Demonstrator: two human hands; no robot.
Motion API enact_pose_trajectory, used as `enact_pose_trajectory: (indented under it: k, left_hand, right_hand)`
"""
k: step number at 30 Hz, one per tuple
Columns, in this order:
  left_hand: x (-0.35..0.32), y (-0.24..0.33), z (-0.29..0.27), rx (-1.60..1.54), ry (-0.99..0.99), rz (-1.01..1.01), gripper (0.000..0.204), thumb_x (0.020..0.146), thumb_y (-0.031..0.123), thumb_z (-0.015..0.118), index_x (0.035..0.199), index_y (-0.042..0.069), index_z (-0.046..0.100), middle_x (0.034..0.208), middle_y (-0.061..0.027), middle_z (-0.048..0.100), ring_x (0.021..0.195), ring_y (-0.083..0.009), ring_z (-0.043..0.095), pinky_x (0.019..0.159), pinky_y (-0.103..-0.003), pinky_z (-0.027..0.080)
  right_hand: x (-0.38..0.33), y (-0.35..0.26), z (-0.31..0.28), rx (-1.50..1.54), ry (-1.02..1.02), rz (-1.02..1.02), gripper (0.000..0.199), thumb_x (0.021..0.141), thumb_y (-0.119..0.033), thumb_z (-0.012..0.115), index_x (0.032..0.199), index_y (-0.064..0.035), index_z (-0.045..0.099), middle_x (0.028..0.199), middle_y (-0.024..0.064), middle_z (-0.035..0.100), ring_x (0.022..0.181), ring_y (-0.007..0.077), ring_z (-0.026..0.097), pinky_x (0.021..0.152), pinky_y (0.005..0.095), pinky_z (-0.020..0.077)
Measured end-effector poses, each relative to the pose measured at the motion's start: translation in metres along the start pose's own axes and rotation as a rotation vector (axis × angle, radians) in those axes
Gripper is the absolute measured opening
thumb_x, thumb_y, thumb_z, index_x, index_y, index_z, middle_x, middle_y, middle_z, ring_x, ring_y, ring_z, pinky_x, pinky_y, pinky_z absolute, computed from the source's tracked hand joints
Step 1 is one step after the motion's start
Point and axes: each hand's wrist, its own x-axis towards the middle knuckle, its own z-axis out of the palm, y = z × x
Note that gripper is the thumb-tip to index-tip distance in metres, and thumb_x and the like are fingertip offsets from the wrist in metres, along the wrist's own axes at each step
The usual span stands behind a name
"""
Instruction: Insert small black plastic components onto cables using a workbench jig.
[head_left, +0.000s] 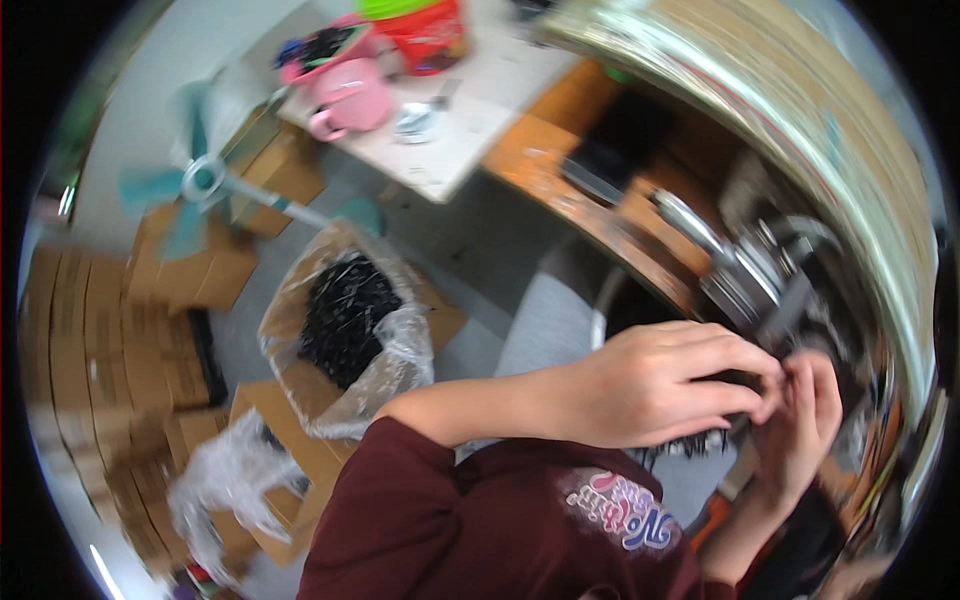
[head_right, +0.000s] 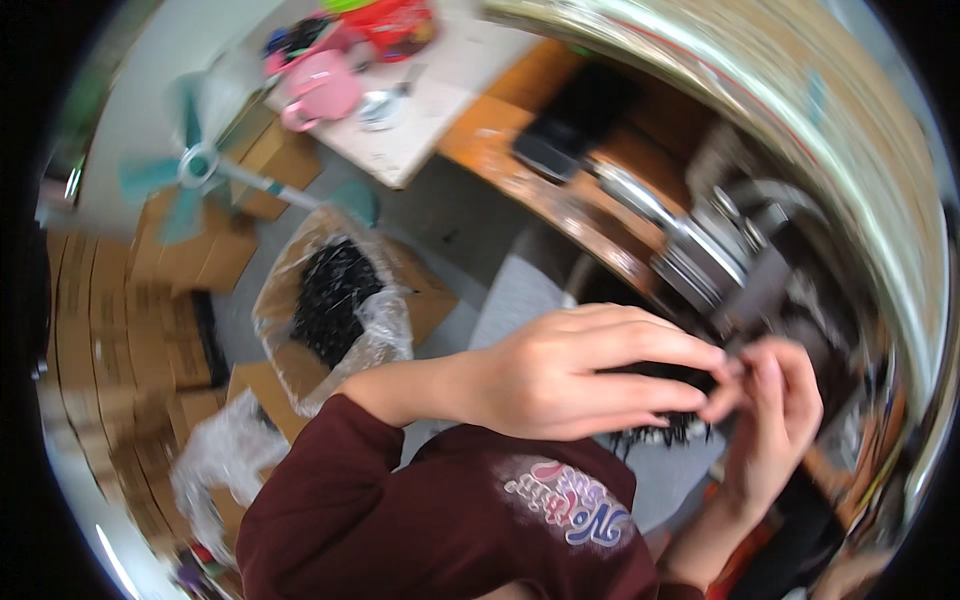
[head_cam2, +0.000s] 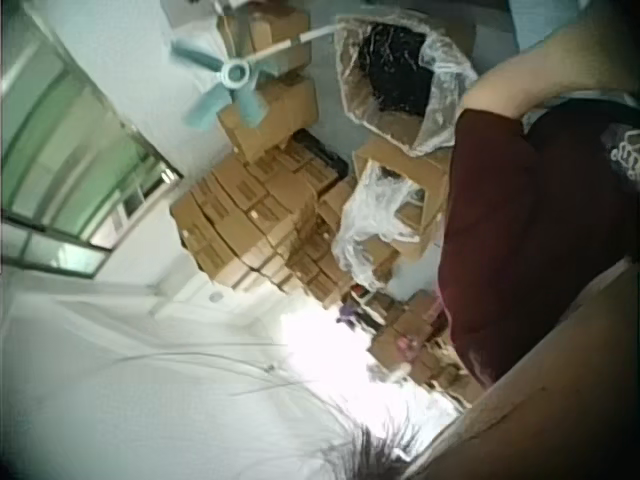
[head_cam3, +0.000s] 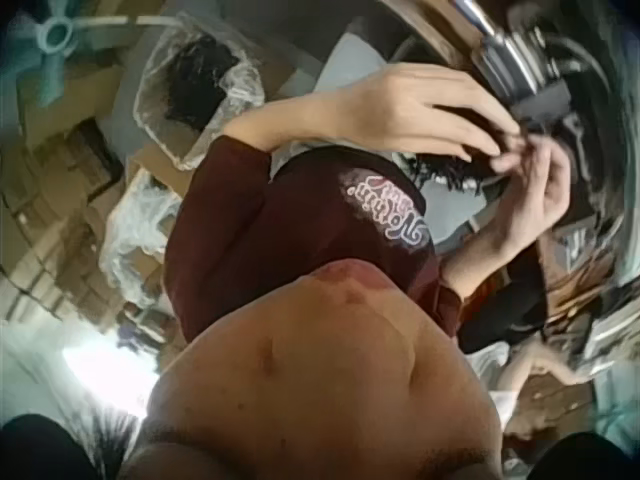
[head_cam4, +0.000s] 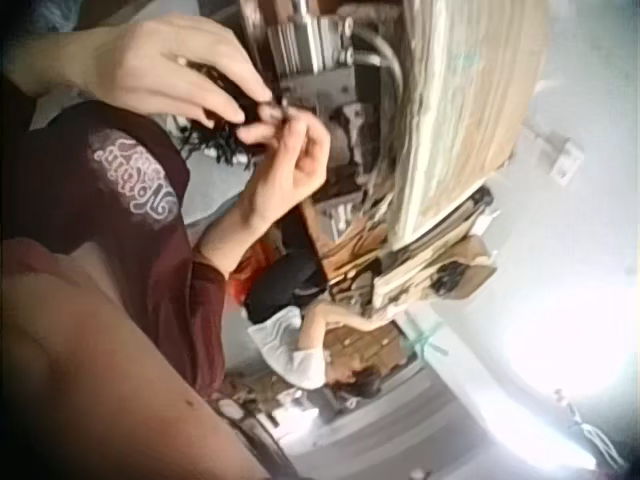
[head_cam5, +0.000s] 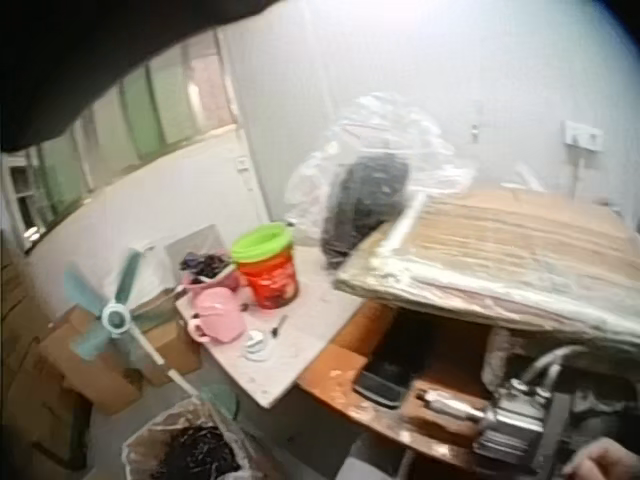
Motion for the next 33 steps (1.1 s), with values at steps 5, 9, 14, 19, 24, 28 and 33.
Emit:
enact_pose_trajectory:
  k: [5, 9, 14, 19, 24, 28, 33]
  left_hand:
    - [-0.015, 0.003, 0.025, 0.081, -0.125, -0.027, 0.026, 0.072, 0.004, 0.076, 0.098, 0.001, 0.074, 0.115, -0.0121, 0.070, 0.097, -0.0257, 0.070, 0.077, -0.033, 0.058]
    - [-0.012, 0.003, 0.040, 0.097, -0.195, 0.003, 0.030, 0.065, 0.000, 0.078, 0.095, 0.000, 0.075, 0.113, -0.0118, 0.071, 0.088, -0.0230, 0.071, 0.070, -0.031, 0.059]
    - [-0.010, 0.002, 0.043, 0.110, -0.250, 0.004, 0.029, 0.063, 0.000, 0.079, 0.092, -0.001, 0.075, 0.111, -0.0124, 0.071, 0.085, -0.0224, 0.071, 0.068, -0.030, 0.059]
    - [-0.009, 0.004, 0.045, 0.115, -0.254, 0.005, 0.029, 0.061, 0.001, 0.079, 0.090, -0.002, 0.075, 0.108, -0.0129, 0.072, 0.083, -0.0222, 0.070, 0.067, -0.030, 0.059]
    - [-0.008, 0.005, 0.047, 0.117, -0.276, -0.008, 0.029, 0.060, 0.002, 0.079, 0.089, -0.002, 0.075, 0.108, -0.0129, 0.072, 0.083, -0.0225, 0.070, 0.066, -0.030, 0.058]
    - [-0.010, 0.005, 0.048, 0.115, -0.281, -0.010, 0.029, 0.060, 0.002, 0.079, 0.089, -0.002, 0.075, 0.108, -0.0134, 0.072, 0.084, -0.0228, 0.070, 0.067, -0.030, 0.058]
    - [-0.010, 0.006, 0.048, 0.092, -0.295, -0.044, 0.029, 0.061, 0.003, 0.080, 0.089, -0.002, 0.075, 0.107, -0.0137, 0.072, 0.084, -0.0233, 0.071, 0.069, -0.031, 0.059]
  right_hand:
    - [-0.010, 0.000, 0.003, 0.132, -0.047, 0.053, 0.021, 0.103, -0.015, 0.047, 0.099, 0.0036, 0.055, 0.081, 0.0181, 0.068, 0.055, 0.0148, 0.064, 0.052, 0.0224, 0.0510]
    - [-0.016, 0.011, -0.012, 0.263, -0.025, 0.085, 0.023, 0.104, -0.019, 0.047, 0.098, 0.0020, 0.055, 0.081, 0.0189, 0.068, 0.055, 0.0148, 0.064, 0.051, 0.0231, 0.0531]
    - [-0.019, 0.020, -0.016, 0.339, -0.007, 0.046, 0.023, 0.105, -0.020, 0.047, 0.097, 0.0010, 0.055, 0.080, 0.0166, 0.068, 0.054, 0.0148, 0.064, 0.050, 0.0237, 0.0524]
    - [-0.021, 0.021, -0.015, 0.315, -0.005, 0.034, 0.023, 0.104, -0.019, 0.048, 0.098, 0.0012, 0.056, 0.079, 0.0158, 0.068, 0.053, 0.0146, 0.064, 0.050, 0.0241, 0.0527]
    - [-0.023, 0.023, -0.015, 0.262, 0.029, -0.001, 0.021, 0.103, -0.015, 0.050, 0.098, 0.0032, 0.058, 0.078, 0.0153, 0.068, 0.054, 0.0140, 0.065, 0.050, 0.0241, 0.0529]
    - [-0.025, 0.021, -0.015, 0.217, 0.031, -0.021, 0.020, 0.103, -0.014, 0.051, 0.099, 0.0039, 0.058, 0.077, 0.0148, 0.068, 0.055, 0.0137, 0.065, 0.049, 0.0237, 0.0525]
    - [-0.029, 0.019, -0.017, 0.189, 0.014, -0.064, 0.018, 0.102, -0.012, 0.052, 0.100, 0.0040, 0.058, 0.077, 0.0129, 0.068, 0.056, 0.0135, 0.066, 0.049, 0.0229, 0.0520]
